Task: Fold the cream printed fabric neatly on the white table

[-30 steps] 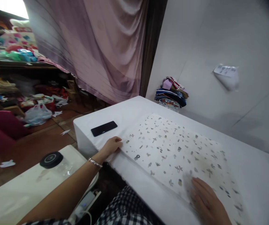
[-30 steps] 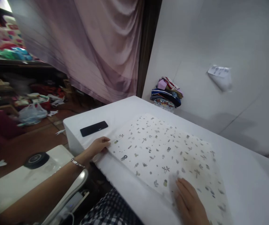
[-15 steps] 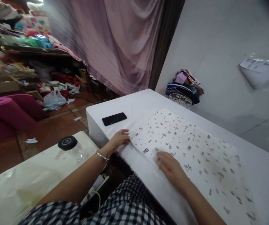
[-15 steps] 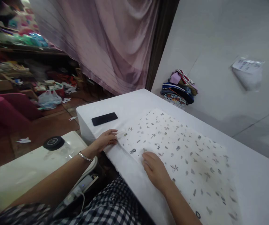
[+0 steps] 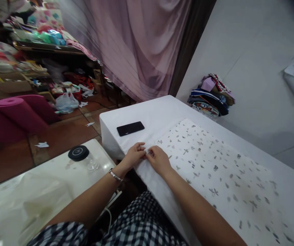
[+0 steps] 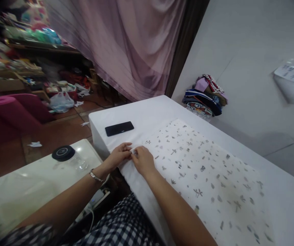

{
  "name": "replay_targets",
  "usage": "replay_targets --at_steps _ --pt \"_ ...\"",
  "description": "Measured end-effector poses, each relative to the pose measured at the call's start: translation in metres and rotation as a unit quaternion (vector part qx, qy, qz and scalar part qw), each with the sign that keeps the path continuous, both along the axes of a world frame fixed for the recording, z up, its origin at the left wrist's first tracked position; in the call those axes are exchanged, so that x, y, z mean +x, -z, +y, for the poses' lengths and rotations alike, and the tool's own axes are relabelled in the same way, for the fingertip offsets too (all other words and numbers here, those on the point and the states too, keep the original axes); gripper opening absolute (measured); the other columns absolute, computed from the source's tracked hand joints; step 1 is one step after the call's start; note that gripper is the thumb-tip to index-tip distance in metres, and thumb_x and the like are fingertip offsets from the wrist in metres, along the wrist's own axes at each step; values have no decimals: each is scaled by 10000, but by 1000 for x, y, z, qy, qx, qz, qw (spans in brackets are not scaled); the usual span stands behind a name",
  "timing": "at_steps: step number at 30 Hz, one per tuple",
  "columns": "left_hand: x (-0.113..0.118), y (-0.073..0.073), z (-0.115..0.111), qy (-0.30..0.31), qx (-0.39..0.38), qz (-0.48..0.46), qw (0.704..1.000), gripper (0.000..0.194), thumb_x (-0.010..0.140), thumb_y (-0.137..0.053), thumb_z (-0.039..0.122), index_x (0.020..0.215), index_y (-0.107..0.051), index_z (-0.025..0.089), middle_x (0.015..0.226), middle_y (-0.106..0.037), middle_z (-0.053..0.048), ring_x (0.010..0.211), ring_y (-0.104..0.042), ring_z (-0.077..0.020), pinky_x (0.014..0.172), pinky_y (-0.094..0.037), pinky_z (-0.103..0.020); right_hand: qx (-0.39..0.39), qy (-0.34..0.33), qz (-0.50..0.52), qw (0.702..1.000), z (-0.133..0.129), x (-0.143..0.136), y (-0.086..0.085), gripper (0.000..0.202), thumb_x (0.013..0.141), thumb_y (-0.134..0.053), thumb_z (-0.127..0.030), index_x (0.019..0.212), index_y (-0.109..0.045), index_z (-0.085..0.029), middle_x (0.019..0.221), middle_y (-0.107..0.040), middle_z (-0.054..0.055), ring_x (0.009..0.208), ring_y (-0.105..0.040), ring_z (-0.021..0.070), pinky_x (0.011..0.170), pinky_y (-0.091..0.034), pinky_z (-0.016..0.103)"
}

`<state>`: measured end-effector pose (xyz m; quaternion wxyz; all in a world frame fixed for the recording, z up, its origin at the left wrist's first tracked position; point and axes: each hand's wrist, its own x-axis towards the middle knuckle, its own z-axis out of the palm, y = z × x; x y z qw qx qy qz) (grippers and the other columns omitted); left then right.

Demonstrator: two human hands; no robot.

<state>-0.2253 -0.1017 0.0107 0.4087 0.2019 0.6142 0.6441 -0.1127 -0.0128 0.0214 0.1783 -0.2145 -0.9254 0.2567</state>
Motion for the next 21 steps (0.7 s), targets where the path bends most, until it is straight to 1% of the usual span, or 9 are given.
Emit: replay_targets --at_steps 6,9,12,14,16,18,20,21 --pt "1 2 -2 -1 18 -8 1000 460 589 -575 93 1035 -475 146 718 -581 32 569 -569 -82 581 -466 -227 28 -11 -12 999 -3 1 3 90 838 -499 -224 901 -556 -195 896 -581 32 842 -513 157 737 -389 269" --pt "0 1 -2 -3 13 -8 1000 469 608 -612 139 1057 -477 143 750 -581 21 607 -585 -94 603 -484 -242 27 -20 -14 999 -6 1 2 104 852 -468 -216 910 -552 -197 910 -578 38 870 -511 162 767 -397 276" --pt "-2 2 -1 8 -9 49 999 436 656 -614 210 1068 -488 144 759 -576 15 623 -587 -108 601 -493 -256 16 -35 -4 999 -7 2 0 129 841 -474 -185 932 -564 -198 935 -583 44 909 -509 168 804 -409 286" --pt "-3 1 0 16 -39 137 990 403 677 -584 208 1069 -507 152 750 -583 12 630 -583 -120 601 -487 -262 7 -50 5 999 -6 4 -1 158 830 -485 -165 952 -578 -201 949 -591 44 926 -511 169 824 -417 292" --pt "-4 -1 0 18 -86 258 962 380 691 -539 174 1071 -533 161 770 -608 -4 681 -589 -139 647 -474 -275 7 -72 17 997 -4 10 -2 180 820 -499 -154 963 -595 -205 979 -600 45 948 -513 170 850 -419 296" --pt "-3 -6 0 26 -149 373 915 393 703 -505 157 1094 -549 168 820 -636 -28 760 -597 -168 703 -451 -296 19 -85 28 996 0 21 -3 193 812 -516 -152 972 -610 -204 1025 -602 51 980 -513 176 881 -414 307" --pt "-2 -11 -1 46 -209 444 870 402 723 -480 168 1118 -554 173 865 -648 -47 816 -598 -198 726 -431 -316 37 -83 28 995 5 35 -6 207 808 -530 -160 991 -618 -201 1072 -598 61 1010 -510 187 907 -405 328" --pt "-2 -13 -1 57 -227 465 854 400 730 -472 174 1121 -557 175 893 -648 -53 836 -596 -207 729 -425 -320 45 -79 22 996 8 44 -7 213 808 -534 -164 999 -621 -202 1085 -597 65 1017 -511 193 914 -403 341"
